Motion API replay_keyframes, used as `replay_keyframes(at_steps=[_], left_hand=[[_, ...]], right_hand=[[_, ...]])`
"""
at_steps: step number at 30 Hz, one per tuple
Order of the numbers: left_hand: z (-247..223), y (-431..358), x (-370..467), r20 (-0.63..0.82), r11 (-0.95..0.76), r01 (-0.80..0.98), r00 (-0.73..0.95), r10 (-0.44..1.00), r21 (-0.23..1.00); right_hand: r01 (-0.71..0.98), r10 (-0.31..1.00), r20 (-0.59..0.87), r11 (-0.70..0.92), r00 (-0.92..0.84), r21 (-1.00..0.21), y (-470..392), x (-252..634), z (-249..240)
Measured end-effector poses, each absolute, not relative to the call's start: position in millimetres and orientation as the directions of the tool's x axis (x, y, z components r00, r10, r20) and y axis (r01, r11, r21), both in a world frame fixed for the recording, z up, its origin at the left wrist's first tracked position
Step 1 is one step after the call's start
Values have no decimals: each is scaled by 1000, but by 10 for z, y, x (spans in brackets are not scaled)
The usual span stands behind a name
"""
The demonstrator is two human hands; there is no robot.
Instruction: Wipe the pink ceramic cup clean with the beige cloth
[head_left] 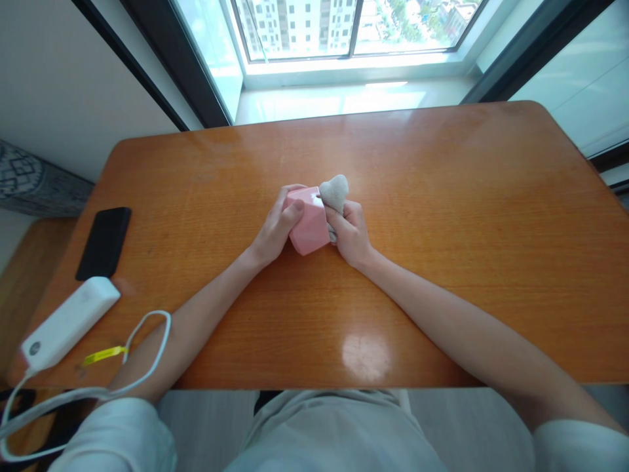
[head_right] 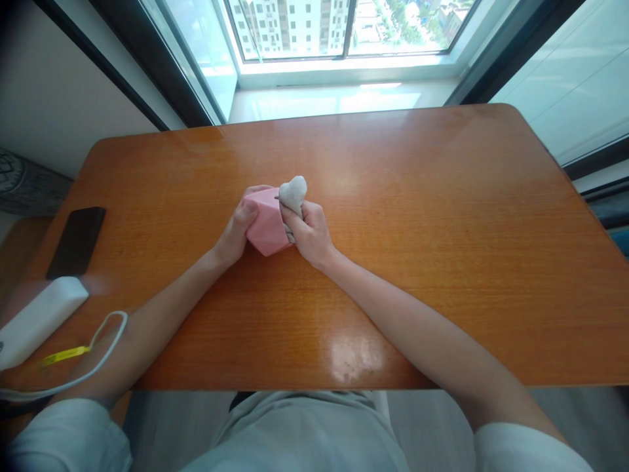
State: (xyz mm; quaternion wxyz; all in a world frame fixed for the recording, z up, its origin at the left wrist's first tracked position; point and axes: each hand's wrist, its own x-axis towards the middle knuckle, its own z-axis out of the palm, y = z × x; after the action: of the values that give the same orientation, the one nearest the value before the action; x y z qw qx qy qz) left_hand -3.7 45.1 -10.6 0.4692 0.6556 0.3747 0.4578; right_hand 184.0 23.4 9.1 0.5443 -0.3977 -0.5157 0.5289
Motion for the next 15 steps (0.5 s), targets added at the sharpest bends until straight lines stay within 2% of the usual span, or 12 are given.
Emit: replay_keyframes(at_steps=[3, 6, 8, 11, 15], left_hand=[[-119, 439, -22, 429, -459, 100, 227, 874, 883], [-78, 436, -39, 623, -664, 220, 232, 747, 715], [-41, 433, -61, 701, -756, 257, 283, 654, 602], [-24, 431, -97, 749, -845, 280, 392, 534, 455], [-70, 463, -144, 725, -885, 357, 518, 454, 299]], right_hand=[[-188, 986, 127, 105, -109, -976, 238, 1829, 101], [-196, 985, 113, 86, -129, -977, 234, 1819, 118], [-190, 983, 111, 82, -146, -978, 232, 1815, 130], [-188, 982, 114, 85, -149, -979, 241, 1818, 136], [-197, 987, 114, 89, -117, -976, 266, 1829, 112]])
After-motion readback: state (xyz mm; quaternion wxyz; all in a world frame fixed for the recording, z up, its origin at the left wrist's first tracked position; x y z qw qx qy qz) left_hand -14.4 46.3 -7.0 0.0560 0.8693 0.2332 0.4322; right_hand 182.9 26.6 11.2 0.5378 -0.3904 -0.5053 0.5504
